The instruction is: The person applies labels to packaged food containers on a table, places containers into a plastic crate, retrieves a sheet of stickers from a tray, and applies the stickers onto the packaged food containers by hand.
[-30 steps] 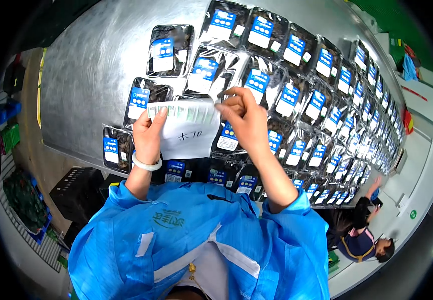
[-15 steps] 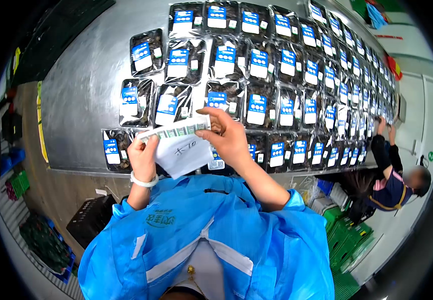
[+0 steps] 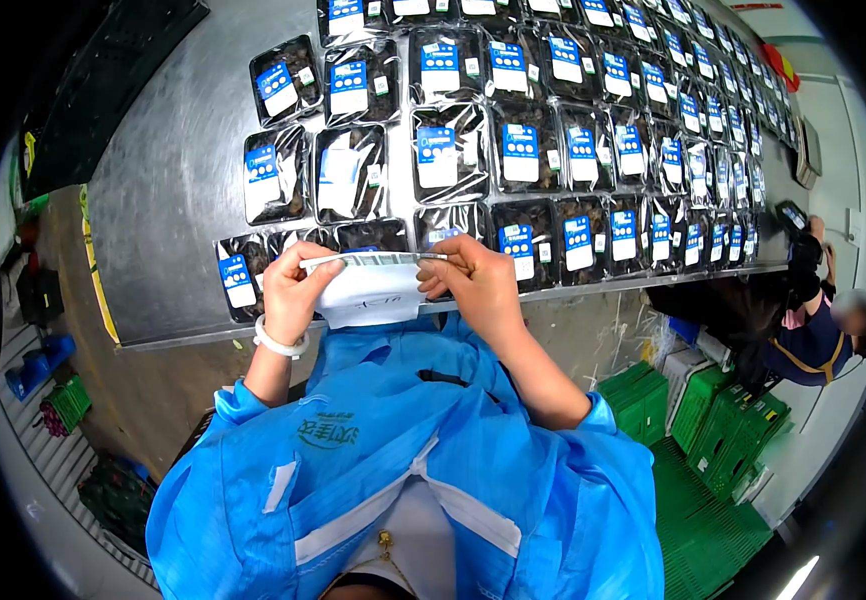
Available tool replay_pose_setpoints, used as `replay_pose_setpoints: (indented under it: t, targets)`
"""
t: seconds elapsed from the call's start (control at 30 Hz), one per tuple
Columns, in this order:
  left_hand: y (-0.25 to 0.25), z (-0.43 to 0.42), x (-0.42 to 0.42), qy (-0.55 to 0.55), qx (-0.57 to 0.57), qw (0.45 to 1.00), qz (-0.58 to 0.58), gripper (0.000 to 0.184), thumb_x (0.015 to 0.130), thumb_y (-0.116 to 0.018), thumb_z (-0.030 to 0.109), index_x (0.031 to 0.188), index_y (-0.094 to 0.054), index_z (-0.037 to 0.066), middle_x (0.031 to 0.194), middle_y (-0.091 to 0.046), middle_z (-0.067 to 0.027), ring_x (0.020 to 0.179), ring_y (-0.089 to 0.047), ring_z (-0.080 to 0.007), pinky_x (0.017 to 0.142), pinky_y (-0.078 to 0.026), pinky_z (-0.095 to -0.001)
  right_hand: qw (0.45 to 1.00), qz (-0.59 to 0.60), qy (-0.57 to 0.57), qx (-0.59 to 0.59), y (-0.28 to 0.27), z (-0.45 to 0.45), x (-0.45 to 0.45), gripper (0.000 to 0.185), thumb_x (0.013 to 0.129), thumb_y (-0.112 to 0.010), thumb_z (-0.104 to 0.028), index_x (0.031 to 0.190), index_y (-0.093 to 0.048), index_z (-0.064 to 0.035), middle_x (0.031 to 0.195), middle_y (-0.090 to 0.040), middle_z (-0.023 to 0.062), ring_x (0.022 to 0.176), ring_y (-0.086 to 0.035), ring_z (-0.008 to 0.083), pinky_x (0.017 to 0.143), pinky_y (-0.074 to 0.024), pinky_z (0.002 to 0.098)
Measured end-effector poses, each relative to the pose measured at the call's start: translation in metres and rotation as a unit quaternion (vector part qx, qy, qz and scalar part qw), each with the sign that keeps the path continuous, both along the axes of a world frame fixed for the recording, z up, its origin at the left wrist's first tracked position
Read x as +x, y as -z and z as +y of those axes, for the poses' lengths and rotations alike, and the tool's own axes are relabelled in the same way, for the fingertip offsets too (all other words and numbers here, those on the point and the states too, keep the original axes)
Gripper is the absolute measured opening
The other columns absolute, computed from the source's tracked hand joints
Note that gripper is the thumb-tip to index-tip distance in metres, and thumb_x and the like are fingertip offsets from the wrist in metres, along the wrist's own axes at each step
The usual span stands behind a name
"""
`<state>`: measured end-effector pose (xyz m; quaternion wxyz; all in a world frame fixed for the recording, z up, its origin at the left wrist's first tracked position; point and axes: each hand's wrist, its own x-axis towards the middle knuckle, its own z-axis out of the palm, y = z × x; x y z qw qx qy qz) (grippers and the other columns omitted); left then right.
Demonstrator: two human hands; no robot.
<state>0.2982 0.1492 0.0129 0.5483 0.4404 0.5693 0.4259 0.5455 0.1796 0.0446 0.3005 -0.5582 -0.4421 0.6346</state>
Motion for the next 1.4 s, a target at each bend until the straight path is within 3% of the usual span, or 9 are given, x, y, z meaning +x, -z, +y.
replay_pose_setpoints:
  t: [0.27,0.4,0.57,0.67,0.73,1.13,1.2,1.23,1.4]
  targets:
    - [-0.03,-0.043,0.03,-0.101,0.015,0.993,0.054,0.014,0.09,-0.071,0.011,0.08,-0.067,0.001,0.063,-0.051,0.0071,0.061,-0.04,-0.0012,0.051,-0.032,-0.0207,0.98,-0.132,-0.076,0.124,-0.014,-0.038,0.016,0.022,0.095,-0.062,-0.013,0.078,-0.058,-0.0003,0.054,-0.058,0.0044,0.047,-0.052,0.0089,0.045,-0.0406,0.0269]
    - [-0.031,-0.077,0.041,-0.103,-0.021,0.994,-0.032,0.012,0.087,-0.074,0.011,0.093,-0.068,0.002,0.079,-0.064,0.0028,0.074,-0.056,-0.0045,0.066,-0.046,-0.0209,0.98,-0.091,-0.107,0.143,0.005,-0.066,0.032,0.028,0.095,-0.062,-0.018,0.075,-0.053,-0.0015,0.051,-0.051,0.0067,0.044,-0.048,0.0129,0.044,-0.0378,0.0303]
    - [-0.036,-0.12,0.043,-0.07,-0.075,0.993,0.062,0.013,0.084,-0.076,0.008,0.091,-0.068,0.001,0.08,-0.068,-0.0009,0.074,-0.06,-0.0057,0.066,-0.048,-0.0223,0.962,-0.096,-0.197,0.165,0.034,-0.094,0.047,0.027,0.093,-0.065,-0.023,0.077,-0.054,-0.0027,0.056,-0.05,0.0143,0.049,-0.052,0.0307,0.049,-0.0402,0.0403]
    - [-0.045,-0.126,0.038,-0.062,-0.078,0.989,0.108,0.011,0.086,-0.075,0.01,0.089,-0.069,0.001,0.078,-0.069,-0.0015,0.074,-0.061,-0.0055,0.066,-0.05,-0.0232,0.952,-0.105,-0.212,0.197,0.023,-0.074,0.041,0.031,0.084,-0.074,-0.028,0.097,-0.058,-0.0035,0.078,-0.062,0.0104,0.074,-0.06,0.0265,0.067,-0.0486,0.0366]
    - [-0.05,-0.125,0.034,-0.041,-0.07,0.99,0.115,0.012,0.086,-0.075,0.011,0.09,-0.07,0.001,0.079,-0.07,-0.0023,0.074,-0.061,-0.0054,0.065,-0.05,-0.0233,0.914,-0.118,-0.258,0.289,0.01,-0.058,0.033,0.044,0.081,-0.076,-0.03,0.112,-0.058,-0.0056,0.091,-0.063,0.0107,0.09,-0.061,0.0277,0.079,-0.0479,0.0388]
    - [0.001,-0.106,-0.037,0.041,-0.146,0.988,0.023,0.014,0.085,-0.076,0.013,0.09,-0.071,0.002,0.075,-0.068,0.0006,0.07,-0.056,-0.0027,0.06,-0.046,-0.0222,0.75,-0.238,-0.428,0.445,0.041,-0.074,-0.056,0.027,0.086,-0.066,-0.037,0.088,-0.066,-0.0105,0.073,-0.065,0.0024,0.068,-0.063,0.0244,0.063,-0.0473,0.0384]
    - [0.018,-0.107,-0.066,0.02,-0.159,0.985,0.07,0.014,0.085,-0.076,0.012,0.088,-0.07,0.001,0.074,-0.068,0.0002,0.068,-0.056,-0.003,0.059,-0.046,-0.0231,0.91,-0.121,-0.08,0.388,0.047,-0.074,-0.078,0.002,0.087,-0.066,-0.008,0.089,-0.066,-0.0085,0.073,-0.067,0.002,0.055,-0.058,0.0128,0.051,-0.0443,0.0279]
    - [0.021,-0.107,-0.08,-0.002,-0.147,0.987,0.064,0.013,0.085,-0.076,0.012,0.089,-0.07,0.0,0.075,-0.068,-0.0002,0.068,-0.057,-0.0033,0.06,-0.047,-0.0233,0.992,-0.075,0.071,0.066,0.043,-0.072,-0.087,0.009,0.087,-0.069,-0.01,0.095,-0.064,-0.0069,0.075,-0.069,0.004,0.057,-0.059,0.0093,0.051,-0.046,0.024]
    - [0.031,-0.104,-0.145,-0.013,-0.148,0.987,0.053,0.014,0.086,-0.075,0.01,0.093,-0.069,0.0,0.081,-0.069,-0.0009,0.072,-0.059,-0.0051,0.062,-0.047,-0.0223,0.991,-0.134,0.002,0.024,0.136,-0.041,-0.1,0.017,0.087,-0.072,-0.014,0.089,-0.065,0.0009,0.058,-0.052,-0.0055,0.053,-0.041,0.0012,0.046,-0.0308,0.024]
